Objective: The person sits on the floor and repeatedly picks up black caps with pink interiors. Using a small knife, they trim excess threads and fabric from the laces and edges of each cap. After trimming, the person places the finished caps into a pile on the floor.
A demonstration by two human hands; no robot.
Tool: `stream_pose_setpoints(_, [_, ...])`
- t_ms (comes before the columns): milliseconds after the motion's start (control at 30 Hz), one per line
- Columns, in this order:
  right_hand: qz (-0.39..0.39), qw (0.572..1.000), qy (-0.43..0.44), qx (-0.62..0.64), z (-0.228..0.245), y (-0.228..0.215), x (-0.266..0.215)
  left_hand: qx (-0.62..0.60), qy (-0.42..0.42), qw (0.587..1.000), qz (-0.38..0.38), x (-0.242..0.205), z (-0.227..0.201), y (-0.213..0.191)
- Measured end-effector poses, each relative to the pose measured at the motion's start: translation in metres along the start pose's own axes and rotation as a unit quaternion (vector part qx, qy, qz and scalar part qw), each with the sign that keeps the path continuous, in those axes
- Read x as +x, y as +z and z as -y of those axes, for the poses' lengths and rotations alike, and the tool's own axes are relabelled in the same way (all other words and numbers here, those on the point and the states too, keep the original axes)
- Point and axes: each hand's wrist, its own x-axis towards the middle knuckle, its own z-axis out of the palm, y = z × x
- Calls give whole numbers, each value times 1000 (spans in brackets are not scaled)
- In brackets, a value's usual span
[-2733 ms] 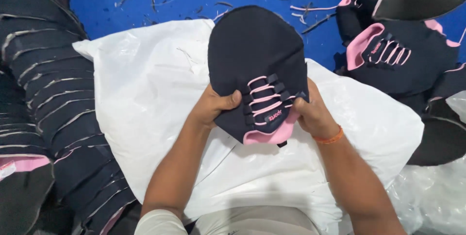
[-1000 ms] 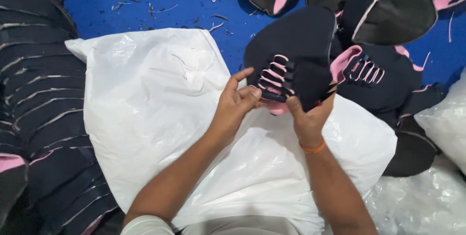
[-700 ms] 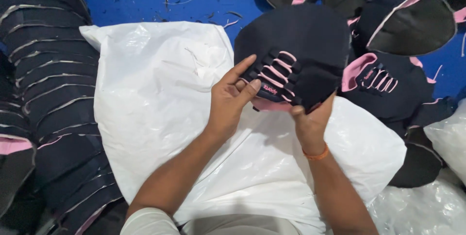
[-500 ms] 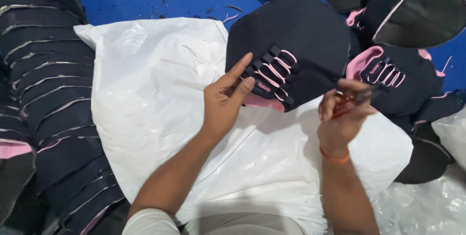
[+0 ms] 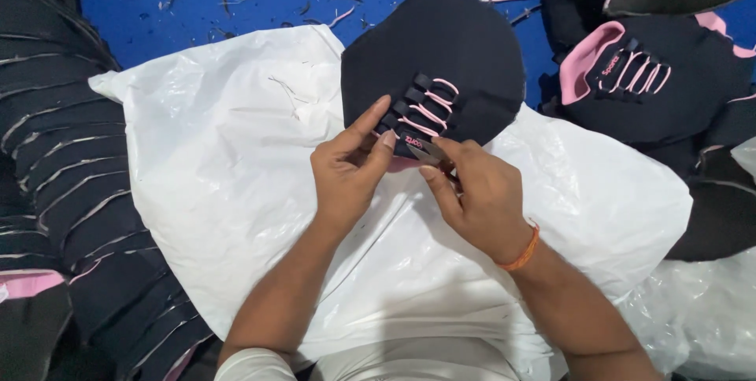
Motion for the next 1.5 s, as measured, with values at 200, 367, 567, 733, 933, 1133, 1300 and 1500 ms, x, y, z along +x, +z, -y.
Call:
stream_pose_setpoints(200, [31,999,-13,-16,0,0,2,17,19,1000,9,-3,-2,1])
stream_pose_setpoints(367, [49,999,-7,-15,1,-3,5,6,5,1000,9,-3,-2,-1])
stream_pose_setpoints(567, [74,997,2,-9,-3,-6,6,51,14,999,13,-2,5,-6])
stream_pose_setpoints(733, [91,996,9,-19,-6,-6,4,82,31,996,29,-4,4,-7])
stream_pose_setpoints(933, [89,995,25,-34,-9,-5,3,149,62,985,59,-3,1,-3])
stream_pose_setpoints(1133, [103,994,28,-18,-11,-5,2,131,52,989,53,-3,1,-7])
stream_pose_setpoints(1300, [92,995,31,4,-11,-5,1,100,51,992,65,-2,3,-7])
stream_pose_setpoints(1500, [47,998,41,32,-13,5,-4,83,41,994,52,-2,2,-6])
